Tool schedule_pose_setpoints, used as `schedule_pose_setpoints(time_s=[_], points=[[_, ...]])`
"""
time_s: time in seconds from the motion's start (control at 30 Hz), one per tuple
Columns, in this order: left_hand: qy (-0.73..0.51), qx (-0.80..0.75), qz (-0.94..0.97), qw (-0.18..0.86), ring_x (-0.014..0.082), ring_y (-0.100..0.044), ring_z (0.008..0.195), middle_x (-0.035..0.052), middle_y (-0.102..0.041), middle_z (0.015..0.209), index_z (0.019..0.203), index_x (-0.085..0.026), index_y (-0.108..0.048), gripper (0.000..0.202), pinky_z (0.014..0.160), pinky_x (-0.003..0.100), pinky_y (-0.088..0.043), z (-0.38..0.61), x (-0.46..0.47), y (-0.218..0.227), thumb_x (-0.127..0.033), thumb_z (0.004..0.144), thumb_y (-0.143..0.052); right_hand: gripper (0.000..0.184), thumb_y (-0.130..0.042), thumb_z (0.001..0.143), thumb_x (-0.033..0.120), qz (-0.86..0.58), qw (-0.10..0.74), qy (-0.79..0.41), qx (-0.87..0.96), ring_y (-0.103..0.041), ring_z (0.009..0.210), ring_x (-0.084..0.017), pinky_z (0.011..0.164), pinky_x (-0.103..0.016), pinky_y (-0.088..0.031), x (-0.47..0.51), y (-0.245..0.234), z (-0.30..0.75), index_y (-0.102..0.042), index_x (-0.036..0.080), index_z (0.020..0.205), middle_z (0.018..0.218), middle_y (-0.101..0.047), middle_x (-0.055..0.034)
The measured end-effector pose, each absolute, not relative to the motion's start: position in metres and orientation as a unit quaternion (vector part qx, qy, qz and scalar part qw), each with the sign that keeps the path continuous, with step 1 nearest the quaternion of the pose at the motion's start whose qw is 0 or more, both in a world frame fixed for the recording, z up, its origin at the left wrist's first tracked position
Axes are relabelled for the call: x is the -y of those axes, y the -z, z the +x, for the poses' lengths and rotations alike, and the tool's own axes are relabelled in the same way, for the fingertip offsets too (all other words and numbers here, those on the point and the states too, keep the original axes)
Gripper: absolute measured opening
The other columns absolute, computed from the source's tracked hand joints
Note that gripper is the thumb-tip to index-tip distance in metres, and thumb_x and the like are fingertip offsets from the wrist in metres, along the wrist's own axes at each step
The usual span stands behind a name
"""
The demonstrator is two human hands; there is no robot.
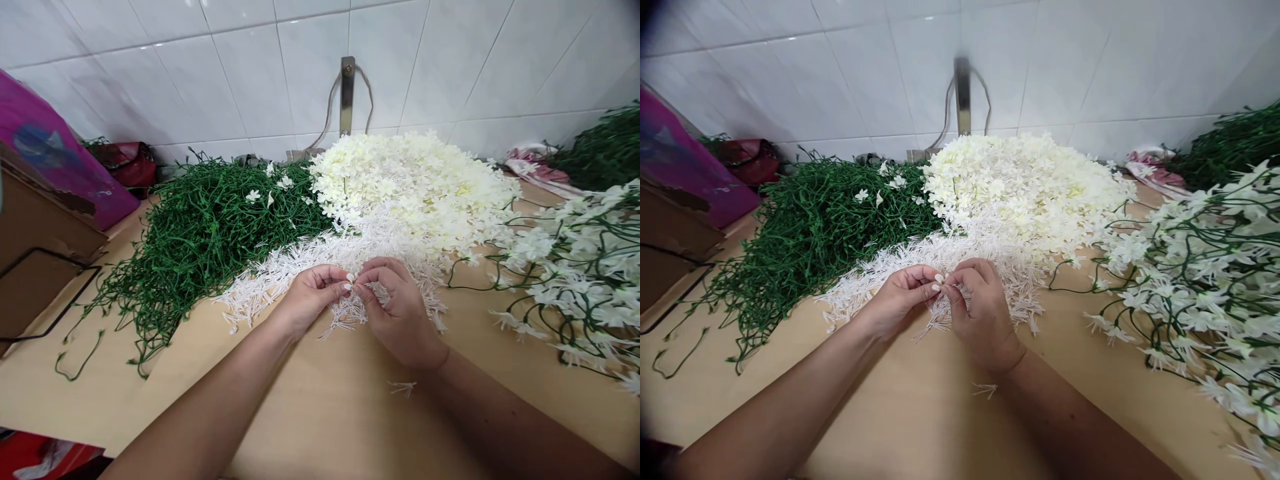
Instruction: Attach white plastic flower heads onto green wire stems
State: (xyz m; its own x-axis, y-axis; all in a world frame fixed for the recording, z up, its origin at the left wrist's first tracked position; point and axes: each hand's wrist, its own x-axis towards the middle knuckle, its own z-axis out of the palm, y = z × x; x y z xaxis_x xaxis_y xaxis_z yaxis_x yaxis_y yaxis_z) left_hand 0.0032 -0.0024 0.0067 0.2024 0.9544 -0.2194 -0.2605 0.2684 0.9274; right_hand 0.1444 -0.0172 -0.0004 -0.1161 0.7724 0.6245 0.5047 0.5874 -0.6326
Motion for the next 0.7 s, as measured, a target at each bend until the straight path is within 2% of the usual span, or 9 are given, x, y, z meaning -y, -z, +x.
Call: schedule_pose_setpoints(time_s=[0.13,0.3,0.5,0.7], points=[[-0.454,-0.430,0.393,0.674,0.0059,-0.051,0.053,-0.0017,-0.060,0.059,0.067,-0.012,-0.061,0.033,0.056,0.020,-0.036,0.005,0.003,-0.006,-0.028,0.046,-0.080,0.008,-0.052,0.078,0.016,-0.441,0.511,-0.180,0.715,-0.053,0.083,-0.019,0.076,-0.037,-0.045,0.016,0.004,0.145,-0.054,0.018,0.070,0.082,-0.056,-0.0068],[-0.443,-0.407,0.403,0.689,0.0081,-0.053,0.052,-0.0004,-0.060,0.055,0.069,-0.012,-0.062,0.035,0.054,0.021,-0.034,0.002,0.001,-0.001,-0.037,0.050,-0.076,0.010,-0.054,0.079,0.023,-0.435,0.491,-0.307,0.689,-0.057,0.079,-0.017,0.069,-0.030,-0.048,0.013,0.010,0.149,-0.056,0.018,0.070,0.087,-0.057,-0.0060],[-0.447,-0.408,0.432,0.668,0.0072,-0.050,0.051,-0.0021,-0.056,0.054,0.068,-0.013,-0.056,0.039,0.052,0.021,-0.032,0.001,0.001,-0.005,-0.043,0.050,-0.075,0.009,-0.055,0.078,0.026,-0.444,0.508,-0.284,0.682,-0.057,0.076,-0.017,0.070,-0.032,-0.048,0.013,0.011,0.149,-0.056,0.019,0.073,0.081,-0.058,-0.0049],[-0.439,-0.415,0.479,0.637,0.0069,-0.042,0.050,-0.0036,-0.048,0.053,0.064,-0.015,-0.050,0.039,0.052,0.022,-0.030,0.006,0.005,-0.005,-0.048,0.056,-0.069,0.009,-0.055,0.077,0.027,-0.436,0.510,-0.295,0.681,-0.057,0.073,-0.016,0.065,-0.030,-0.050,0.014,0.010,0.147,-0.055,0.019,0.073,0.078,-0.057,-0.0047]])
